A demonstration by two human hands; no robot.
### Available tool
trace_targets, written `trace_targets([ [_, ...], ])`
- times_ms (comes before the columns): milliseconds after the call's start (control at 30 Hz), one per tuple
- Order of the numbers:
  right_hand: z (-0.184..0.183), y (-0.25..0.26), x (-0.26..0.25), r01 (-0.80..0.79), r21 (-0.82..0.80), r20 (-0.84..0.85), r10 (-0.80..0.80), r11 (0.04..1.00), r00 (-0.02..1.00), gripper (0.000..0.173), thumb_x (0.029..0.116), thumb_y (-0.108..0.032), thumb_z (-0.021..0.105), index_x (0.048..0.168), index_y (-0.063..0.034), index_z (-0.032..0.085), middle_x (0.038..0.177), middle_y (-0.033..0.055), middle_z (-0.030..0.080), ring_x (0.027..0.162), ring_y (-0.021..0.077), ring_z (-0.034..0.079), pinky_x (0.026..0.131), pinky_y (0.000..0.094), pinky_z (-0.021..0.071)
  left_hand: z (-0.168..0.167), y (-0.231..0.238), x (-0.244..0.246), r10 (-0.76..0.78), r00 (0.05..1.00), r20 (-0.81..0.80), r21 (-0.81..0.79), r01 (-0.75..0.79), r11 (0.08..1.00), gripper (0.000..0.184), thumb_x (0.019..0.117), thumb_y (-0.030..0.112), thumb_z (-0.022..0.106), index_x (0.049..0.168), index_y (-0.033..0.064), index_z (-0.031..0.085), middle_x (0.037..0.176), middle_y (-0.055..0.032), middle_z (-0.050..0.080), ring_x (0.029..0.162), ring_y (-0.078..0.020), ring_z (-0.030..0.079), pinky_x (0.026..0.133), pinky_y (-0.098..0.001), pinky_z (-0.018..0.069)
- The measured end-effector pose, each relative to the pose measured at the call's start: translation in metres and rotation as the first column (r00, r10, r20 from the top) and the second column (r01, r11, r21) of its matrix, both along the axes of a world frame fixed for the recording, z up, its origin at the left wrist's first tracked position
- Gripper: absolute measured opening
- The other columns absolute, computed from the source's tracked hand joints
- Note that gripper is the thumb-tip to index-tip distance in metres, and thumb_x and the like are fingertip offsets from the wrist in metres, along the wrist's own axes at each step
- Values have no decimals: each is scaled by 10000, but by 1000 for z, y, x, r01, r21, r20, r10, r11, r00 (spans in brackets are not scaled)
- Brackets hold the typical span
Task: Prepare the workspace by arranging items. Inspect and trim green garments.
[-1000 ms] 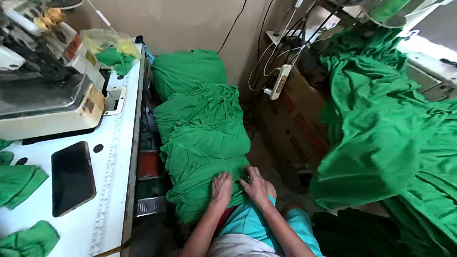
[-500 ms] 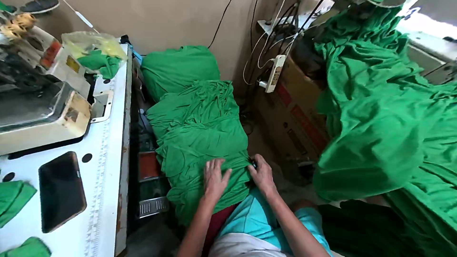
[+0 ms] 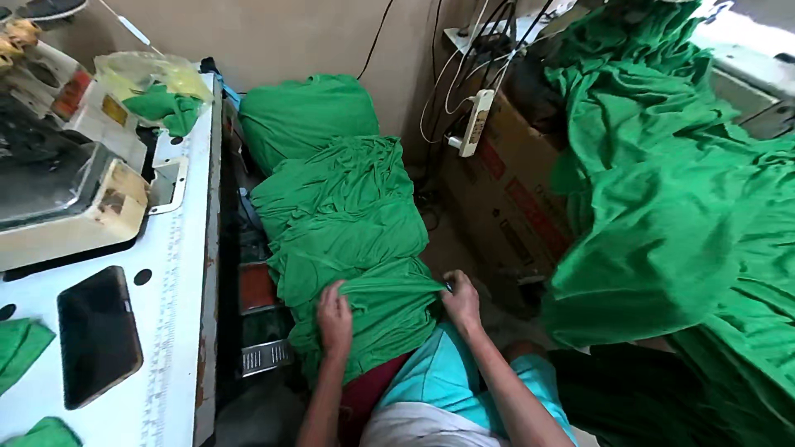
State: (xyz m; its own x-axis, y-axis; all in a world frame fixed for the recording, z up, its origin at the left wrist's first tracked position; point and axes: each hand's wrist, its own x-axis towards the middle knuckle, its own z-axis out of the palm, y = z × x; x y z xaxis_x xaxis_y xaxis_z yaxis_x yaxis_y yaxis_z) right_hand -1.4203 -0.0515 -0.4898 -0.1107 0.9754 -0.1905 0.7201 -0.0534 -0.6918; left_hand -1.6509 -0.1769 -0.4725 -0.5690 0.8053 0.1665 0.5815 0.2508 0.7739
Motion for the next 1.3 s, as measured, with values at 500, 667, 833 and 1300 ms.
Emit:
trace_targets([
  [500, -22, -67, 33, -464, 448, 40, 501, 765, 865, 203, 864, -144, 653, 1014, -36, 738, 1036, 119, 743, 898, 278, 737, 741, 494, 610, -5, -22, -57, -73, 983, -167, -519, -25, 854, 270, 942, -61, 531, 1109, 51, 712, 1374, -181, 594, 1323, -414, 498, 1105, -641, 315],
  [667, -11, -52, 14, -480, 370, 82, 487, 795, 870, 405, 935, -112, 608, 1333, -64, 664, 1366, 125, 659, 1125, 314, 701, 905, 539, 569, 12, -21, -39, -241, 956, -169, -390, 159, 907, 419, 879, -15, 620, 1282, 90, 667, 1483, -134, 535, 1346, -410, 487, 1046, -637, 400],
  [833, 15, -41, -2, -488, 50, 163, 475, 871, 865, 277, 981, -159, 622, 1223, -55, 707, 1236, 159, 692, 1096, 334, 687, 924, 565, 531, -9, -11, -13, -381, 910, -166, -279, 327, 903, 250, 918, 44, 667, 1162, 52, 718, 1203, -157, 691, 1205, -375, 597, 1052, -587, 402],
  [1300, 25, -72, -4, -392, 162, -331, 424, 906, 843, 349, 1090, -188, 420, 1122, 51, 672, 1009, 116, 715, 765, 116, 651, 711, 305, 557, 7, -30, 9, -59, 997, 40, -129, 64, 990, 265, 1017, 46, 479, 1198, -72, 634, 1177, -226, 660, 1024, -317, 668, 901, -456, 554],
])
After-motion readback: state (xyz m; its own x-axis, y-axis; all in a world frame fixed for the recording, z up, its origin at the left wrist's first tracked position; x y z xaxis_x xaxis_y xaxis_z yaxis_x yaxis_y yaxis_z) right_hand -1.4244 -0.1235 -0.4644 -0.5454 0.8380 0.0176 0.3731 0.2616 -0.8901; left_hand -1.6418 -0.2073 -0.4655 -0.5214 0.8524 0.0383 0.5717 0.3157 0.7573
